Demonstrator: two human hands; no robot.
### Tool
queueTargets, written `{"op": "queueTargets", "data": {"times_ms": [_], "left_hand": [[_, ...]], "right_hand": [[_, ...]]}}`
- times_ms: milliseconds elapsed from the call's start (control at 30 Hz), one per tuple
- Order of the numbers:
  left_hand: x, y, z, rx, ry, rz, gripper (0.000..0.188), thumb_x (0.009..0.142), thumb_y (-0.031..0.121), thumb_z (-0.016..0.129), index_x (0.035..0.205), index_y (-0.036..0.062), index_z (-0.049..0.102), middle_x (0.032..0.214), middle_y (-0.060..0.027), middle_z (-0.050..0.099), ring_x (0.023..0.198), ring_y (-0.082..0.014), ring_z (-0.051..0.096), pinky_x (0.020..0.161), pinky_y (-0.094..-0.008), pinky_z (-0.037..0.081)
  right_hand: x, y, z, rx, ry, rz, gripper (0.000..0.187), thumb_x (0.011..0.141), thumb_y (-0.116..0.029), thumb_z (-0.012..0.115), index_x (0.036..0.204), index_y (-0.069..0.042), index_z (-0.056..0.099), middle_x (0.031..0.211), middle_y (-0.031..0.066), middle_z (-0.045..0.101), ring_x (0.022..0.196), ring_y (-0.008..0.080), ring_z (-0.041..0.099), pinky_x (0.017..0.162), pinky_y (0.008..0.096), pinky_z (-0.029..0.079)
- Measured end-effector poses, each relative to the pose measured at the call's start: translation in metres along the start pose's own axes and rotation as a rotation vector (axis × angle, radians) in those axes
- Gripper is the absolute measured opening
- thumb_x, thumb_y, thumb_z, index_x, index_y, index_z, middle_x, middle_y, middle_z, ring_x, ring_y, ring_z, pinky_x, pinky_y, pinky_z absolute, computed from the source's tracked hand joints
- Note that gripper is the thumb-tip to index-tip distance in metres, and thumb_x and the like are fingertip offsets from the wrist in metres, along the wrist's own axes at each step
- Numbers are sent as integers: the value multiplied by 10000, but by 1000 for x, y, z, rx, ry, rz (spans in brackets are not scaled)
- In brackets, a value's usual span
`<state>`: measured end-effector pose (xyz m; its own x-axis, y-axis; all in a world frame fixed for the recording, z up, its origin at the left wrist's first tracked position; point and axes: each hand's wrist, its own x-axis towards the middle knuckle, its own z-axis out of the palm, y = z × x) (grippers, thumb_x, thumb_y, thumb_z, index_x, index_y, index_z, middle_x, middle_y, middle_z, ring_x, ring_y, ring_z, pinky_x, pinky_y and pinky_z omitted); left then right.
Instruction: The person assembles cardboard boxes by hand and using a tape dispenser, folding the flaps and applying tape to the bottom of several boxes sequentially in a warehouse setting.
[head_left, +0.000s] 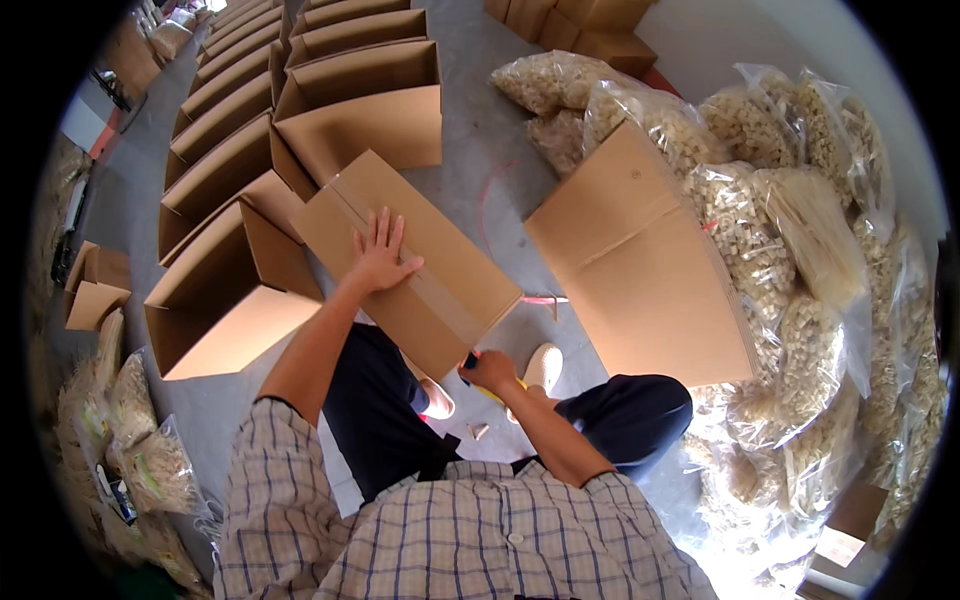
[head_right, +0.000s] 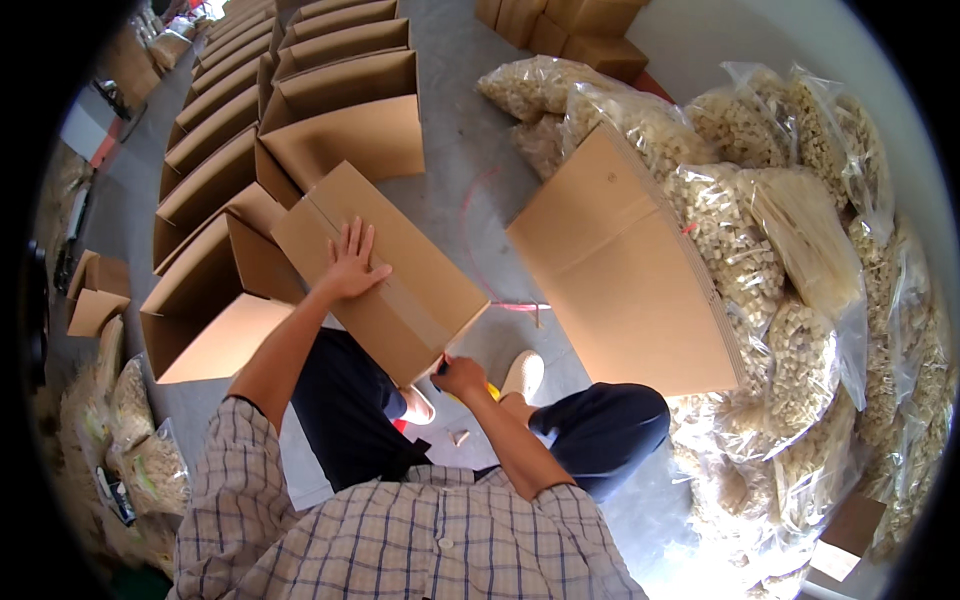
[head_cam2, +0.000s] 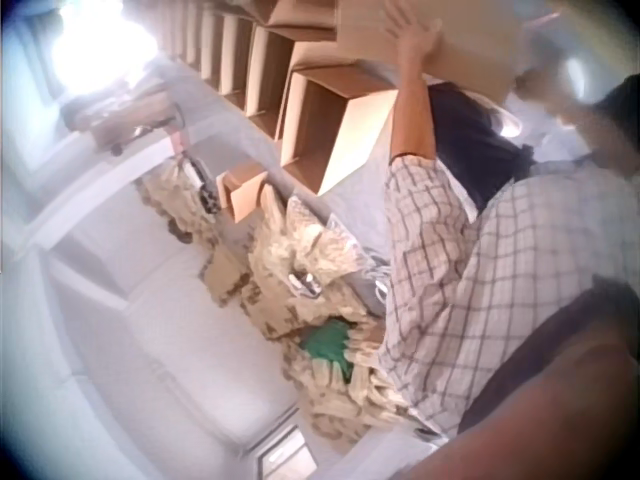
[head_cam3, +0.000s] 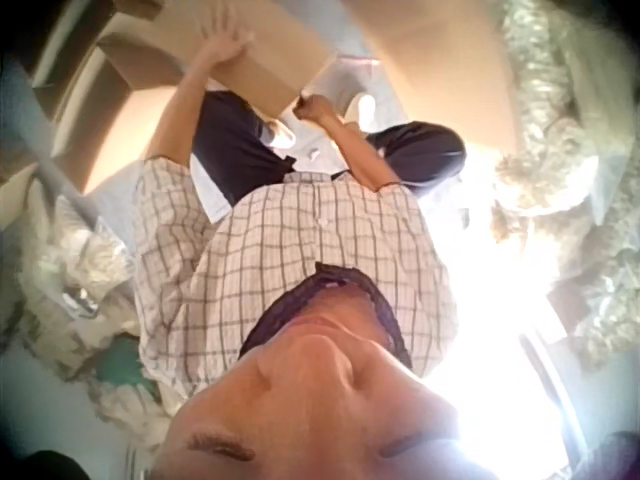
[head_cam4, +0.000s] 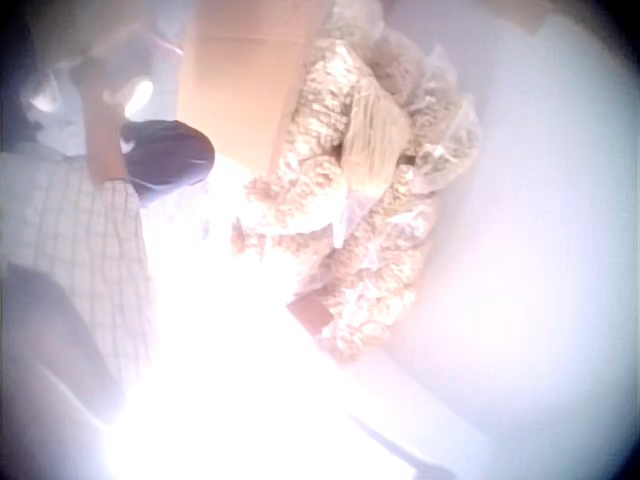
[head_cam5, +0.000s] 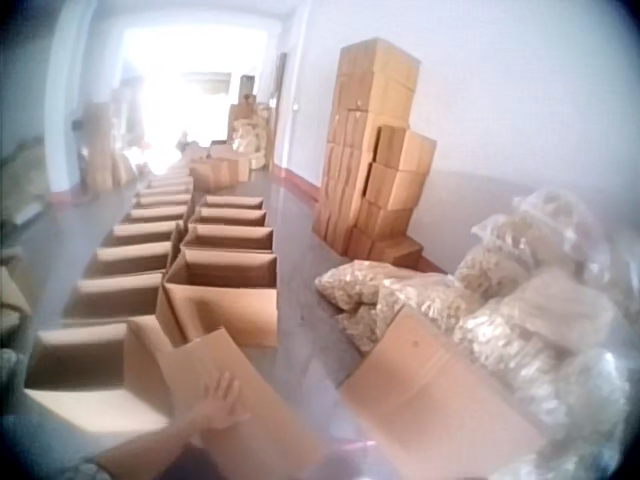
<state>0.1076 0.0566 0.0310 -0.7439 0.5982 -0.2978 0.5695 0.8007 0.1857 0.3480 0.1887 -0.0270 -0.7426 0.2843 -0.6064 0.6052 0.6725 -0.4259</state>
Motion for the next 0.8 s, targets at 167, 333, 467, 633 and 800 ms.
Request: {"op": "queueTargets", "data": {"times_ms": [167, 333, 467, 633, 800], "left_hand": [[7, -17, -33, -360, -140, -2, 858, 740, 590, 479, 1363, 108, 138, 1420, -137, 44, 1305, -306, 67, 1023, -500, 72], [49, -89, -71, -232, 723, -160, 719, 700, 480, 614, 1205, 3, 427, 1259, -197, 394, 1163, -310, 386, 962, -419, 302], [28, -97, -44, -193, 419, -266, 588, 651, 468, 657, 982, -11, 579, 1089, -190, 493, 1058, -296, 454, 857, -352, 390], [-25, -76, -68, -416, 599, -221, 515, 634, 421, 685, 894, -14, 589, 890, -150, 539, 876, -294, 529, 756, -342, 435], [-102, -68, -146, -392, 1021, -206, 367, 667, 301, 695, 785, -9, 539, 786, -110, 519, 711, -250, 520, 647, -342, 425]], "right_hand": [[-68, -7, -48, 662, -28, 318, 484, 738, -435, 596, 795, 46, 590, 667, 150, 619, 566, 247, 615, 532, 308, 502], [-62, 33, -41, 1743, 158, 368, 337, 767, -282, 627, 859, 28, 534, 707, 144, 588, 602, 240, 604, 538, 359, 503], [-49, 21, -57, 1615, 422, 287, 470, 728, -359, 660, 934, 26, 489, 842, 128, 572, 702, 228, 591, 624, 362, 505], [-53, 32, -88, 1435, 526, 250, 565, 701, -371, 681, 1018, 45, 465, 905, 91, 548, 770, 193, 574, 684, 328, 487], [-77, -22, -160, 1295, 738, 18, 505, 737, -353, 650, 1034, 19, 481, 903, 72, 535, 801, 147, 511, 732, 263, 418]]}}
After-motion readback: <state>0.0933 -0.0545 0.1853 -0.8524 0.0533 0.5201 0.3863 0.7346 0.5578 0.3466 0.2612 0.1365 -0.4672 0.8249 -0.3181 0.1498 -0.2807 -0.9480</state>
